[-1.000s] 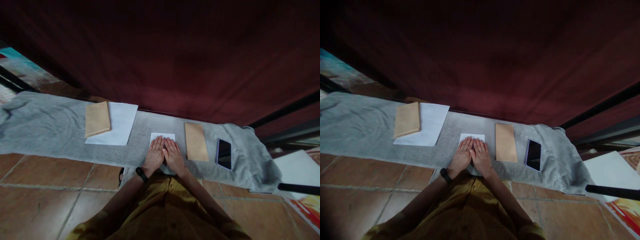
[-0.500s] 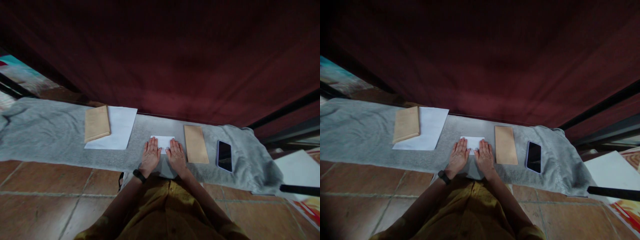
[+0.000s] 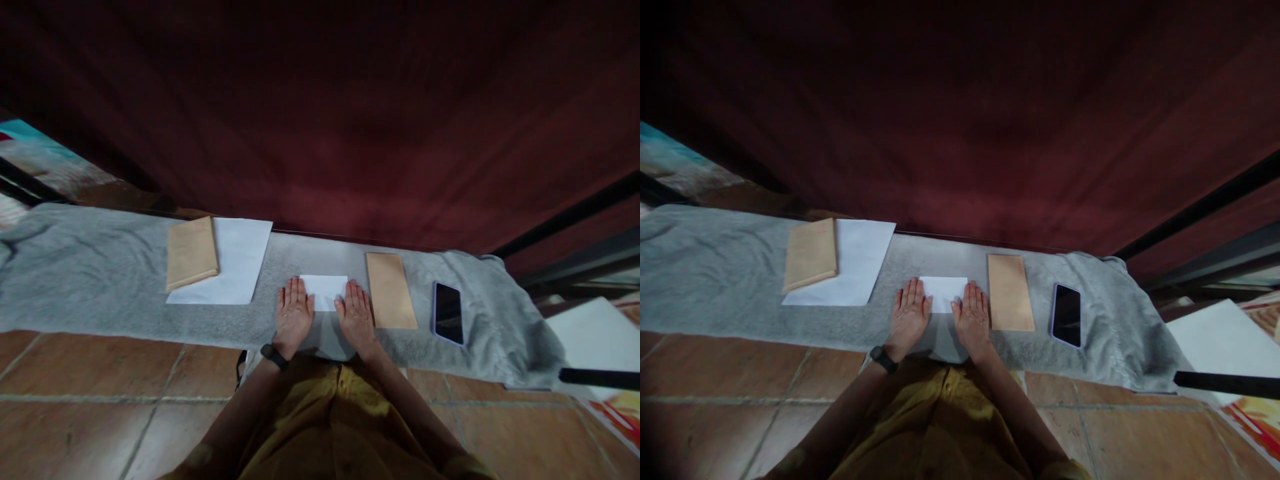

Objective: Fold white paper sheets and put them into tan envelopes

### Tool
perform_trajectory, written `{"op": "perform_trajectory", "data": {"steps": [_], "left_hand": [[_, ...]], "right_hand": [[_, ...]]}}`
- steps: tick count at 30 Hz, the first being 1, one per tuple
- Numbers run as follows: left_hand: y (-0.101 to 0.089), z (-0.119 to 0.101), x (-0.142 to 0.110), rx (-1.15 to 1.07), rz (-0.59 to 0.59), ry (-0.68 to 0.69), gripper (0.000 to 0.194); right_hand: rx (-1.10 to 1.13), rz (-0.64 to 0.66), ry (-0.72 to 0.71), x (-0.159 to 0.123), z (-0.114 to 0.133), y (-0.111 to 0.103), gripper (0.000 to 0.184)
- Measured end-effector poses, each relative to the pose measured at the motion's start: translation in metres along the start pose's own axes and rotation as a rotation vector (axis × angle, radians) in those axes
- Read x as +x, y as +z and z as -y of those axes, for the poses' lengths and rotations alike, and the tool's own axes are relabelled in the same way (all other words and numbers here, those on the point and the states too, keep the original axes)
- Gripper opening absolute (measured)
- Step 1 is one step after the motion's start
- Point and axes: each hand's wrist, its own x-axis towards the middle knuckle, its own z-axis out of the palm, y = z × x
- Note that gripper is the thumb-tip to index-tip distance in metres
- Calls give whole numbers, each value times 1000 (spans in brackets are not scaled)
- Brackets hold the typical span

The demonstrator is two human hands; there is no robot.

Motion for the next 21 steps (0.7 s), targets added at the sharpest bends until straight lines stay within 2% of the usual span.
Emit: {"op": "perform_trajectory", "data": {"steps": [3, 9, 14, 21], "left_hand": [[-3, -7, 5, 4, 17, 75, 60], [2, -26, 15, 32, 176, 287, 59], [6, -29, 19, 40, 191, 249, 59], [4, -18, 19, 14, 120, 168, 57]], "right_hand": [[33, 54, -25, 7, 3, 0, 58], [106, 213, -110, 28, 16, 3, 54], [87, 246, -84, 33, 14, 9, 54], [18, 113, -83, 27, 5, 16, 54]]}}
